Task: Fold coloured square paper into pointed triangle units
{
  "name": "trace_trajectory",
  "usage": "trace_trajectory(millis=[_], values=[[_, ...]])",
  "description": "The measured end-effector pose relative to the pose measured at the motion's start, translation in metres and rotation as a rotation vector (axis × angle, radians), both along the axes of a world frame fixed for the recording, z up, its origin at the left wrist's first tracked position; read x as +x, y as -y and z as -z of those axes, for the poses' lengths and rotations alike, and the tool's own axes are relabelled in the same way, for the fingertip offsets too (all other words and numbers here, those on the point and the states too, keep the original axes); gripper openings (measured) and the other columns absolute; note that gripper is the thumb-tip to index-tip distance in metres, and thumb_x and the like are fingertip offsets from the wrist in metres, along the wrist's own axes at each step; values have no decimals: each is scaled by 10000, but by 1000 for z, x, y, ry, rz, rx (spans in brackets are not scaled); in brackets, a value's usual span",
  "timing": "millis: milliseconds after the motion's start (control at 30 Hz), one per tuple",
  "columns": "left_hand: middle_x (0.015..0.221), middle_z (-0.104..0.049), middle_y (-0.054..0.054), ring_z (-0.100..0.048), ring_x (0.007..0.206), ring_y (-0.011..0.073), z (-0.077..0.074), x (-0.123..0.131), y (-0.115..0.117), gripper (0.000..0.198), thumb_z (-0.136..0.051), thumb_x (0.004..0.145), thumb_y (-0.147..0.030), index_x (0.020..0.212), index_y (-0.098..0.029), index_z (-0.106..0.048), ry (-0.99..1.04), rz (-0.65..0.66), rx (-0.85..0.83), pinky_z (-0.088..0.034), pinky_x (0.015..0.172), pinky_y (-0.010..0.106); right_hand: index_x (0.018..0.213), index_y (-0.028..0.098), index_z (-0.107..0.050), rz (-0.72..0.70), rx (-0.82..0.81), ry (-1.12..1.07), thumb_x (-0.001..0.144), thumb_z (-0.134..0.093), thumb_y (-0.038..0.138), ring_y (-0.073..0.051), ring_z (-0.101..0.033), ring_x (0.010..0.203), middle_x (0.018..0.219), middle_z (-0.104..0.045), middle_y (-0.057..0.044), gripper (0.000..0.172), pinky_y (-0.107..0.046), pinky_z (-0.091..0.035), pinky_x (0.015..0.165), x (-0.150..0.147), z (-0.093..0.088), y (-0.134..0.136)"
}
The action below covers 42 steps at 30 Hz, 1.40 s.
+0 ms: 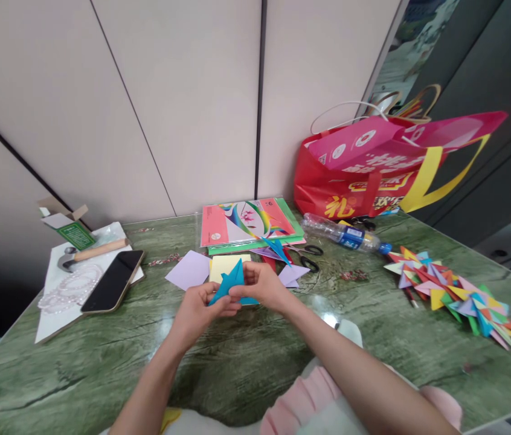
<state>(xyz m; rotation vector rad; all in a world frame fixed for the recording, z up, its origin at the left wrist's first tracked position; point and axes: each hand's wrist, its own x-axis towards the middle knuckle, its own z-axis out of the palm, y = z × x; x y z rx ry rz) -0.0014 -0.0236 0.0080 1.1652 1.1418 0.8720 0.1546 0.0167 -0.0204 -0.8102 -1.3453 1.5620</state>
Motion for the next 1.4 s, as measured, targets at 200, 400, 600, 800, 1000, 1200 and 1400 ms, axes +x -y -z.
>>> trace_trajectory(millis=[200, 400, 600, 800, 1000, 1200, 1400], values=[[1073, -663, 133, -579, 1051, 293, -7, -7, 3, 381, -684, 705, -275, 1041, -112, -610, 221, 261, -16, -444, 927, 418, 748, 136, -633, -62, -195, -102, 503, -800, 269, -91, -563, 519, 628, -642, 18, 326, -208, -447, 506, 8, -4, -1], [1238, -560, 122, -496, 1156, 287, -8, -12, 5, 395, -637, 755, -230, 1135, -152, -562, 289, 371, 12, -348, 1005, 423, 771, 137, -654, -83, -256, -144, 521, -792, 283, -92, -559, 506, 647, -656, 0, 321, -192, -396, 460, 12, -3, -4], [979, -700, 92, -629, 949, 276, 0, -7, -1, 312, -682, 689, -288, 966, -146, -653, -71, 222, 77, -450, 877, 392, 710, 151, -643, -59, -150, -66, 502, -795, 303, -114, -561, 555, 654, -645, 14, 299, -241, -431, 548, 6, -4, 0], [770, -732, 94, -688, 696, 264, 4, -2, -3, 272, -675, 655, -357, 782, -116, -671, -169, 108, 69, -514, 710, 369, 718, 146, -631, -84, -79, -1, 543, -769, 354, -117, -554, 585, 652, -623, 14, 305, -244, -423, 578, -1, -3, 6], [711, -732, 96, -689, 656, 272, 2, 3, 1, 271, -703, 609, -356, 727, -115, -667, -176, 97, 22, -524, 662, 358, 674, 152, -605, 3, -1, 35, 590, -725, 424, -110, -517, 551, 607, -589, 18, 309, -247, -418, 564, -7, 0, 8], [641, -722, 73, -685, 608, 251, 1, 8, 2, 229, -669, 636, -337, 660, -109, -673, -184, 60, 39, -531, 610, 321, 639, 149, -561, 20, 67, 90, 635, -691, 403, -89, -447, 521, 577, -534, 28, 285, -223, -373, 526, -10, -2, 11], [533, -691, 39, -671, 545, 216, 3, 15, 4, 135, -631, 638, -221, 560, -114, -659, -220, 40, 57, -527, 553, 276, 517, 167, -435, 187, 161, 248, 702, -610, 383, -75, -345, 485, 497, -399, 51, 334, -204, -296, 461, -18, -1, 17]])
